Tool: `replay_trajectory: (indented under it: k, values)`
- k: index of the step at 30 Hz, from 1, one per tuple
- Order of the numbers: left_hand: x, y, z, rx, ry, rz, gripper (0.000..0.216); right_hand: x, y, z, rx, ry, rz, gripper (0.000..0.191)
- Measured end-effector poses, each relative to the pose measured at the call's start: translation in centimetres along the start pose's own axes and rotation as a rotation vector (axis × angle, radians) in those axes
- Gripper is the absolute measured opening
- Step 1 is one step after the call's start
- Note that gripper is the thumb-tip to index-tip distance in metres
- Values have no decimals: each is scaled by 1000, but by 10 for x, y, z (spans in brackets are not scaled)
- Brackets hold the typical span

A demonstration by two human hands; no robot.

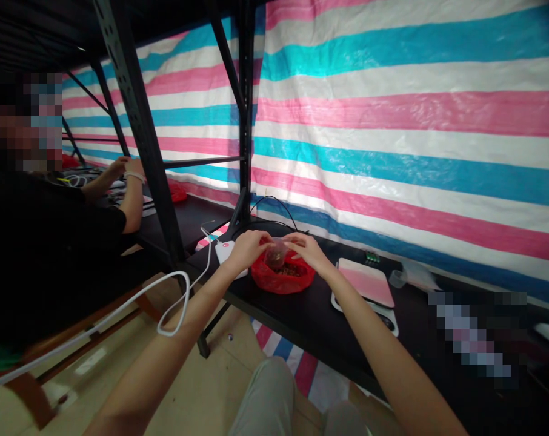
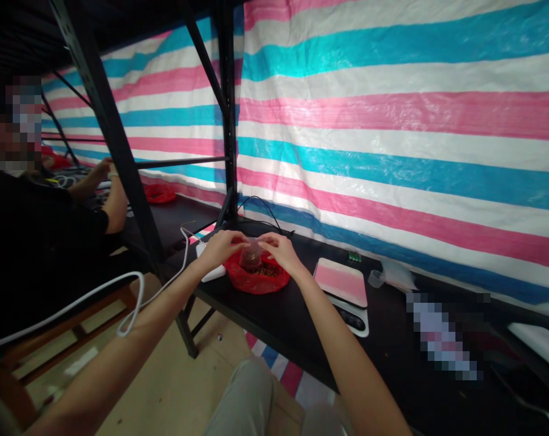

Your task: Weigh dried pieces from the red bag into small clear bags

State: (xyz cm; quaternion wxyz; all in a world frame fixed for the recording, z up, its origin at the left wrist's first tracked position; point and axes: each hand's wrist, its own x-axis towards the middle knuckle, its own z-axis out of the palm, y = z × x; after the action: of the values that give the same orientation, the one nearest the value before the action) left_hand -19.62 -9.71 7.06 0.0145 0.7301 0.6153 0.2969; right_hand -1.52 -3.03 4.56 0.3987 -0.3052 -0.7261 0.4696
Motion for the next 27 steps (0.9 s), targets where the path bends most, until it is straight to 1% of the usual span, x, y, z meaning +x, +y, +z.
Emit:
replay_trajectory:
  k: [7,11,14,18,20,25,27]
  values:
    - [-3,-4,-8,-10,-24,32,22,1,3,2,-27,62,-76,19]
    - [-4,-3,-8,3,14,31,23,2,5,3,-76,95,-146,16]
    - [-4,-3,-8,-4,40,12,22,1,4,3,-77,152,-145,16]
    - [-3,-3,-7,-5,18,11,22,-1,4,4,-43,210,-138,16]
    - [-3,-3,-7,10,20,5,23,-2,5,4,-25,225,-141,16]
    - [-5,-2,-9,-20,74,4,24,-2,5,5,18,266,-162,17]
    - [-6,-1,-9,-24,59,18,25,-2,4,5,35,290,-167,18]
